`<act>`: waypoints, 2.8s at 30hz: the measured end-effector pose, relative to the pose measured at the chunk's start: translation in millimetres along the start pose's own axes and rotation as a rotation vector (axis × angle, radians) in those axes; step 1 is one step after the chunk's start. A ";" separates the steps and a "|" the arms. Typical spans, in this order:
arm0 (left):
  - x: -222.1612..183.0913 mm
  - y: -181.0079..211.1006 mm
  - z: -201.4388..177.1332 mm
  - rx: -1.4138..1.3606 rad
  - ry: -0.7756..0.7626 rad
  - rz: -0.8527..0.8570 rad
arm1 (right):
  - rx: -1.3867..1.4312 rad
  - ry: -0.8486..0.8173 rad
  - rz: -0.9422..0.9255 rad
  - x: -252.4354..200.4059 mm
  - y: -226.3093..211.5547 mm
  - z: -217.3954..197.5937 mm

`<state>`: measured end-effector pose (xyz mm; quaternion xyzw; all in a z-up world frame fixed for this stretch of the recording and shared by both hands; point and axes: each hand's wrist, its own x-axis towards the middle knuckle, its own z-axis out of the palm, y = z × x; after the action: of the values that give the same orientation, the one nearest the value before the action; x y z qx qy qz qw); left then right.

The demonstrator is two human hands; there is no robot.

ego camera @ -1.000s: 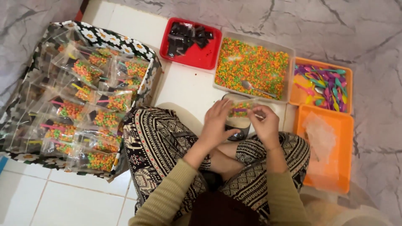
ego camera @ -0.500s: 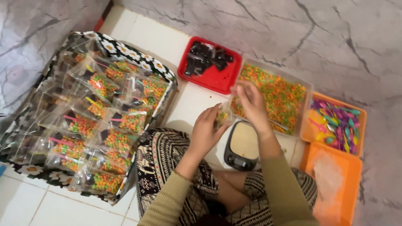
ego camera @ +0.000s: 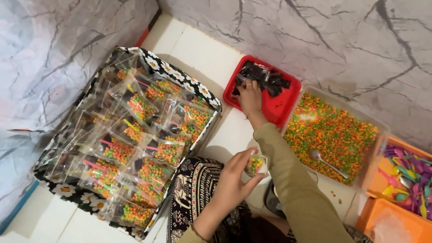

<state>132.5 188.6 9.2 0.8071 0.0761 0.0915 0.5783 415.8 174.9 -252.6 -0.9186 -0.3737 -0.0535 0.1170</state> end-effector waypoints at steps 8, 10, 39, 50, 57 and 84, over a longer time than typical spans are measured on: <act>-9.4 -2.4 7.6 -0.033 0.001 0.085 | 0.652 0.143 0.334 -60.6 -16.3 -94.4; -15.0 -3.0 10.7 -0.028 0.008 0.088 | 0.779 0.164 0.466 -93.6 -24.9 -142.8; -166.1 92.4 93.8 0.275 -0.116 0.599 | 0.452 0.162 0.302 -433.5 -154.0 -457.4; -213.0 120.4 97.3 0.101 -0.347 0.311 | 0.695 0.228 0.274 -491.8 -155.7 -460.2; -229.5 161.0 89.6 -0.478 -0.497 0.182 | 0.885 0.493 0.363 -516.3 -157.8 -477.8; -252.6 170.6 100.2 -0.690 -0.245 0.180 | 0.978 0.757 0.266 -520.0 -174.6 -471.0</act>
<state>-86.4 -15.8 124.3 0.5734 -0.1001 0.0649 0.8105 -83.2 -174.5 136.8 -0.7149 -0.1704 -0.1829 0.6530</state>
